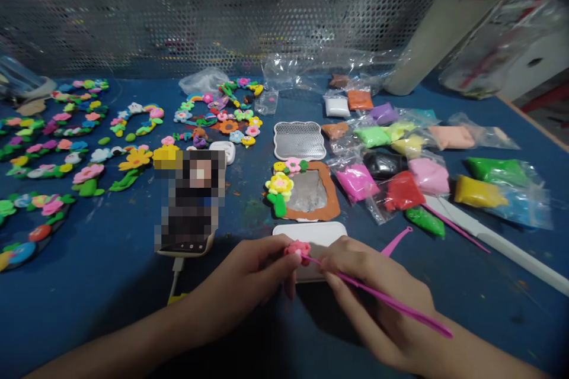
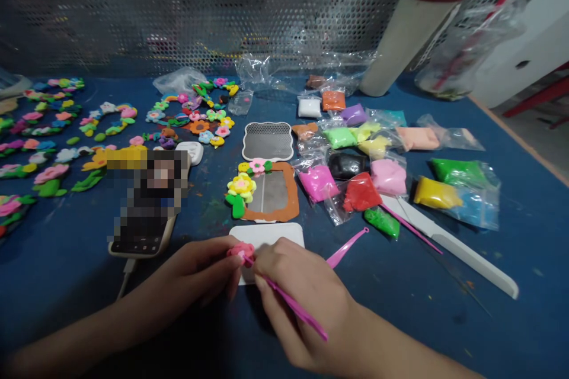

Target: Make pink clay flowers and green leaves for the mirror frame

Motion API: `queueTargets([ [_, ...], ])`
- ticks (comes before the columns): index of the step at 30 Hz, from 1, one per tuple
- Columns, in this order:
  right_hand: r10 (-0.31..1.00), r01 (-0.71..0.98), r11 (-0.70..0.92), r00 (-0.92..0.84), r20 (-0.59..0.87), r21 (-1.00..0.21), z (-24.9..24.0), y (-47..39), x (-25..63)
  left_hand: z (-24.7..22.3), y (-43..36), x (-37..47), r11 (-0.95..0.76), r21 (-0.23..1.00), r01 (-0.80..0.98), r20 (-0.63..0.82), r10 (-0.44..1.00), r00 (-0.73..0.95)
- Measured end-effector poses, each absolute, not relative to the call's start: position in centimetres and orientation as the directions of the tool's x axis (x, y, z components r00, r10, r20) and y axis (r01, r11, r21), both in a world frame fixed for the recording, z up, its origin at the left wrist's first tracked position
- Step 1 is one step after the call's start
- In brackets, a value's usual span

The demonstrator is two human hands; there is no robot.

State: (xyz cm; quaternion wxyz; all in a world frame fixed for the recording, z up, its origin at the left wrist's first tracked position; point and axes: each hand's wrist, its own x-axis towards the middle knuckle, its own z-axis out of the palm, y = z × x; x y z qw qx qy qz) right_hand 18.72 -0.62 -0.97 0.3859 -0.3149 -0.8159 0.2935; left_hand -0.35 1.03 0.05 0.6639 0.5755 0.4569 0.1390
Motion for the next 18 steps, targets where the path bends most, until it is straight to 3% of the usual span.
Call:
queueTargets([
  [8,0.704,0.342,0.684,-0.543,0.458,-0.645,-1.05,-0.51,18.64,-0.09,0.89,-0.31,0.308,0.885,0.35,-0.457,0.718,0.525],
  [18,0.701,0.282,0.689,-0.495,0.513,-0.668,-0.65,-0.65,18.51,0.01,1.1,-0.18,0.363,0.882,0.3,-0.47,0.707,0.528],
])
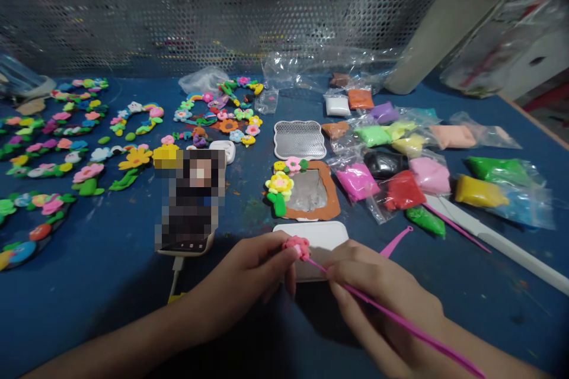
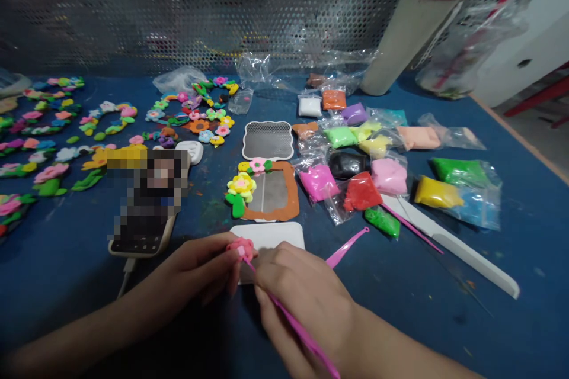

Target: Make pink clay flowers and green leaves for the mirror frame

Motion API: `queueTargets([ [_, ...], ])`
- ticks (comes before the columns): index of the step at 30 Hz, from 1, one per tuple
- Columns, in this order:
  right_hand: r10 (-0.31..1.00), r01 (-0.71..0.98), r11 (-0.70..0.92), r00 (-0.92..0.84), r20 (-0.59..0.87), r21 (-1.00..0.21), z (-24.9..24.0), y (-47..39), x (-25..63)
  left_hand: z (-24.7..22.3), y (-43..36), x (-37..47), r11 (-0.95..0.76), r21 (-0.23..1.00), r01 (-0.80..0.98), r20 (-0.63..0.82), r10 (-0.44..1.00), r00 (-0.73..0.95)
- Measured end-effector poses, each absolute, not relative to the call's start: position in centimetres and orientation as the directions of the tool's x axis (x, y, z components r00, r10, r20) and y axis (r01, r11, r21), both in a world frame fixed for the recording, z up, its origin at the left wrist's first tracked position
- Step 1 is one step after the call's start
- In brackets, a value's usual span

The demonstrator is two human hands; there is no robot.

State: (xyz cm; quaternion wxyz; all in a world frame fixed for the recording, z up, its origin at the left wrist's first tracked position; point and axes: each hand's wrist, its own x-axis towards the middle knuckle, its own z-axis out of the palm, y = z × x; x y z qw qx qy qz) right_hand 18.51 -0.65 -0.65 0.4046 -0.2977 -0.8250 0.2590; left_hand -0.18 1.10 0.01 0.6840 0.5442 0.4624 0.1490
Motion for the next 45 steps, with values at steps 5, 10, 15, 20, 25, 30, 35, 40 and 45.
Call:
queueTargets([
  [5,0.704,0.279,0.677,-0.515,0.488,-0.682,-0.9,-0.6,18.5,-0.3,0.9,-0.3,0.373,0.887,0.27,-0.461,0.715,0.525],
  [10,0.712,0.275,0.663,-0.521,0.471,-0.697,-1.3,-0.7,18.6,-0.6,0.8,-0.4,0.4,0.888,0.228,-0.457,0.708,0.538],
  [15,0.74,0.272,0.625,-0.505,0.444,-0.732,-1.8,-0.8,18.6,-0.6,0.7,-0.5,0.417,0.882,0.219,-0.466,0.705,0.536],
  [20,0.747,0.295,0.619,-0.507,0.43,-0.727,-1.9,-0.8,18.6,-0.4,0.8,-0.6,0.413,0.88,0.235,-0.471,0.699,0.538],
  [25,0.745,0.295,0.615,-0.521,0.416,-0.731,-2.1,-0.8,18.6,-0.5,0.8,-0.6,0.41,0.882,0.232,-0.467,0.7,0.539],
  [30,0.753,0.296,0.596,-0.53,0.391,-0.747,-2.3,-0.9,18.6,-0.5,0.8,-0.6,0.398,0.886,0.239,-0.462,0.699,0.546],
  [35,0.762,0.309,0.581,-0.531,0.37,-0.753,-2.2,-0.9,18.5,-0.4,0.9,-0.5,0.405,0.881,0.243,-0.469,0.693,0.548],
  [40,0.775,0.281,0.554,-0.519,0.362,-0.783,-1.5,-1.0,18.7,-0.6,0.8,-0.5,0.39,0.888,0.244,-0.458,0.707,0.539],
  [45,0.777,0.226,0.553,-0.489,0.397,-0.802,-1.2,-1.0,18.6,-0.7,0.8,-0.5,0.388,0.895,0.221,-0.443,0.712,0.544],
])
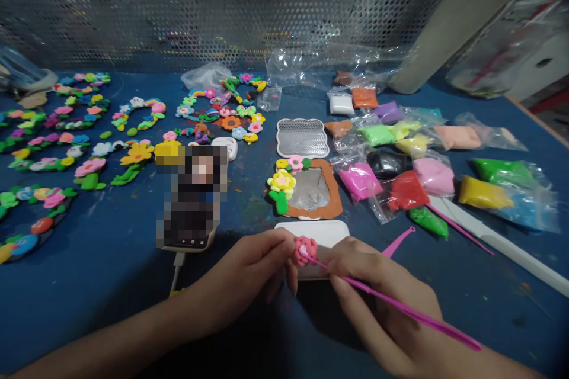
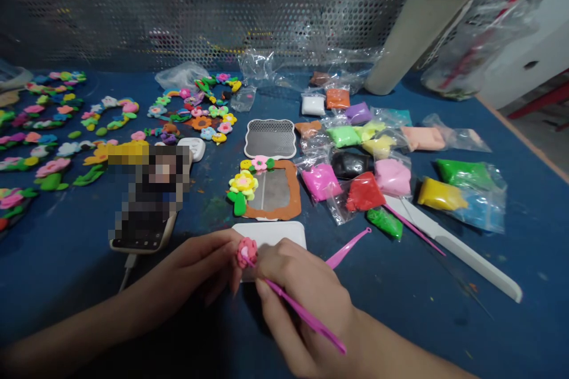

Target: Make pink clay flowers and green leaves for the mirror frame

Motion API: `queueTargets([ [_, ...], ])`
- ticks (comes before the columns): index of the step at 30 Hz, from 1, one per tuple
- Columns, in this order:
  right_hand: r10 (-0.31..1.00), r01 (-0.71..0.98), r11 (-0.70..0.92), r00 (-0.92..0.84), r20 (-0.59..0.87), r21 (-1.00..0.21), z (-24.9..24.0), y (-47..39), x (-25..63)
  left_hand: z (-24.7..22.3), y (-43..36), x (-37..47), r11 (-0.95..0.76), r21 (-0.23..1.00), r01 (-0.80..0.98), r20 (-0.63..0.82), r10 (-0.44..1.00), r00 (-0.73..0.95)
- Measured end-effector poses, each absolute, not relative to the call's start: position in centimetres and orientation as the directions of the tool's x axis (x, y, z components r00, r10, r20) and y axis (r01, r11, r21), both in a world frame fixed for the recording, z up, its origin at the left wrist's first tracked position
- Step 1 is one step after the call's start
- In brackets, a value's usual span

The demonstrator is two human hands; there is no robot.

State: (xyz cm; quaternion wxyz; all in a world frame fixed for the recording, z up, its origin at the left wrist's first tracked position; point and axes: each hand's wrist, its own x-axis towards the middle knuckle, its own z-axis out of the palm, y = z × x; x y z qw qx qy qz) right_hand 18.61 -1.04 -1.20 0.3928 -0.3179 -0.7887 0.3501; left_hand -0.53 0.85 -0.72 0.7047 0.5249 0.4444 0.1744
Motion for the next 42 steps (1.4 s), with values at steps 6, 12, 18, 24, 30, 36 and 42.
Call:
queueTargets([
  [6,0.815,0.201,0.494,-0.448,0.369,-0.846,-1.5,-1.1,18.6,-0.8,1.0,-0.5,0.403,0.893,0.2,-0.444,0.72,0.533],
  [12,0.832,0.196,0.484,-0.405,0.379,-0.853,-1.6,-1.3,18.9,-1.0,1.2,-0.5,0.423,0.888,0.181,-0.453,0.736,0.503],
  [18,0.823,0.221,0.499,-0.424,0.378,-0.838,-1.5,-1.0,18.3,-0.9,1.2,-0.4,0.422,0.891,0.168,-0.445,0.734,0.513],
  [24,0.816,0.256,0.514,-0.44,0.375,-0.818,-1.3,-0.8,18.1,-0.8,1.2,-0.4,0.415,0.89,0.188,-0.45,0.742,0.496],
  [30,0.774,0.293,0.569,-0.508,0.379,-0.769,-1.8,-0.8,18.3,-0.9,1.1,-0.5,0.416,0.888,0.196,-0.456,0.741,0.493],
  [36,0.695,0.376,0.675,-0.613,0.376,-0.635,-2.5,-0.7,18.6,-0.8,1.0,-0.6,0.393,0.886,0.245,-0.463,0.731,0.502],
  [42,0.667,0.364,0.706,-0.63,0.398,-0.607,-2.7,-0.7,18.4,-0.8,1.0,-0.7,0.387,0.882,0.27,-0.471,0.712,0.521],
])
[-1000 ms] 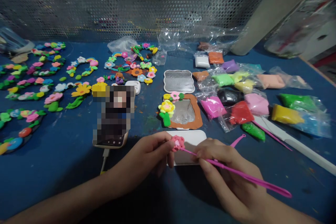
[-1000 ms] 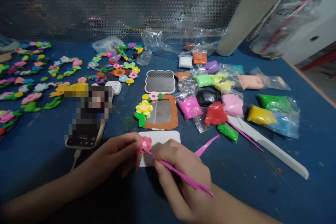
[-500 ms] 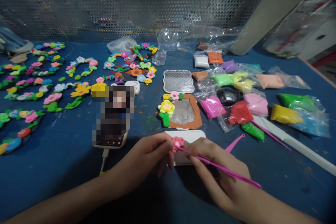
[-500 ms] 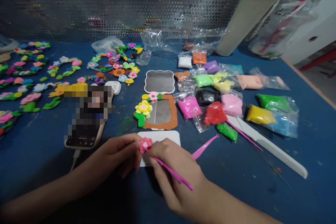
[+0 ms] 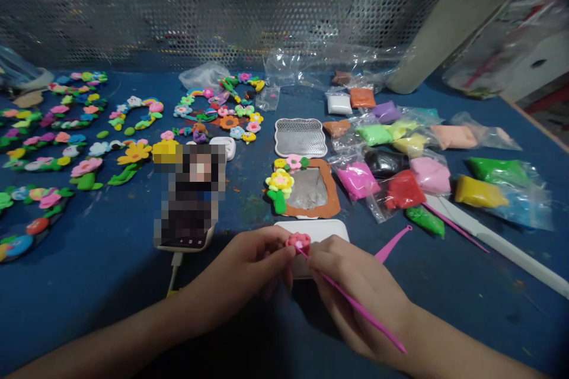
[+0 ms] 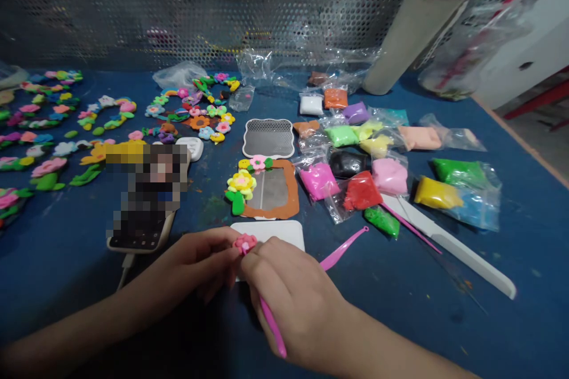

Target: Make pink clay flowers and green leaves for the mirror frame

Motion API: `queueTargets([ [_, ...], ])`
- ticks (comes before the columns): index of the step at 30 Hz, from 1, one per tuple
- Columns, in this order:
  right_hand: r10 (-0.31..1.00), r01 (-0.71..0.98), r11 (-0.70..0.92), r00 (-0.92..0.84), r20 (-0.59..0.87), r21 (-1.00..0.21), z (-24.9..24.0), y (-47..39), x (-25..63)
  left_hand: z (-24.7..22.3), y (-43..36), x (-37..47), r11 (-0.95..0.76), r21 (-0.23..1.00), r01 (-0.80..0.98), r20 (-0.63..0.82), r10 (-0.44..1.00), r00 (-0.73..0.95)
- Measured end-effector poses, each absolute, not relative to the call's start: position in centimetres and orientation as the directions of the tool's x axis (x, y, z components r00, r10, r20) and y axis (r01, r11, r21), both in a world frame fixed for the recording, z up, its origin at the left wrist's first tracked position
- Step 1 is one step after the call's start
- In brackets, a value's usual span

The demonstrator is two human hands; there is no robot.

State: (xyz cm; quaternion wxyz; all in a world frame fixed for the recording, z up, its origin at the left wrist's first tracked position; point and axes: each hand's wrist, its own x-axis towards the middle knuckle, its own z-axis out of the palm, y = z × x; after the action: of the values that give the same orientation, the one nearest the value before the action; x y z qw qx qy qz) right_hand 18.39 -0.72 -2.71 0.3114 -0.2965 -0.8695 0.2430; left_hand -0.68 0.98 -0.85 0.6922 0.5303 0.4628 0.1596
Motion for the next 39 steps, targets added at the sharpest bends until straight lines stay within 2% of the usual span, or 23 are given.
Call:
queueTargets([
  [3,0.767,0.343,0.575,-0.541,0.344,-0.743,-2.1,-0.8,18.1,-1.0,0.9,-0.7,0.374,0.89,0.261,-0.456,0.717,0.527],
  [6,0.906,0.268,0.285,-0.39,0.167,-0.92,-1.5,-0.7,17.8,-1.0,1.0,-0.5,0.377,0.89,0.259,-0.457,0.724,0.517],
  [8,0.943,0.177,0.136,-0.323,0.073,-0.975,-1.3,-0.6,17.7,-0.9,1.0,-0.5,0.386,0.884,0.264,-0.467,0.725,0.506],
  [10,0.958,0.08,0.071,-0.284,0.045,-0.994,-1.3,-0.5,17.6,-0.9,1.1,-0.4,0.393,0.88,0.266,-0.474,0.724,0.501],
  [13,0.965,0.012,0.112,-0.24,0.106,-0.994,-1.3,-0.6,17.6,-1.0,1.0,-0.5,0.388,0.88,0.275,-0.476,0.727,0.495],
  [16,0.955,0.081,0.225,-0.214,0.204,-0.971,-1.5,-0.8,17.8,-1.2,1.0,-0.6,0.379,0.879,0.29,-0.476,0.732,0.487],
  [19,0.93,0.163,0.306,-0.26,0.259,-0.938,-1.6,-1.0,18.0,-1.2,0.9,-0.6,0.387,0.874,0.294,-0.485,0.728,0.484],
  [31,0.893,0.173,0.362,-0.346,0.288,-0.916,-1.9,-1.0,18.0,-0.7,1.1,-0.3,0.376,0.886,0.272,-0.464,0.731,0.501],
  [39,0.866,0.238,0.419,-0.395,0.306,-0.876,-1.9,-1.1,18.1,-0.7,1.0,-0.4,0.326,0.884,0.336,-0.46,0.737,0.495],
])
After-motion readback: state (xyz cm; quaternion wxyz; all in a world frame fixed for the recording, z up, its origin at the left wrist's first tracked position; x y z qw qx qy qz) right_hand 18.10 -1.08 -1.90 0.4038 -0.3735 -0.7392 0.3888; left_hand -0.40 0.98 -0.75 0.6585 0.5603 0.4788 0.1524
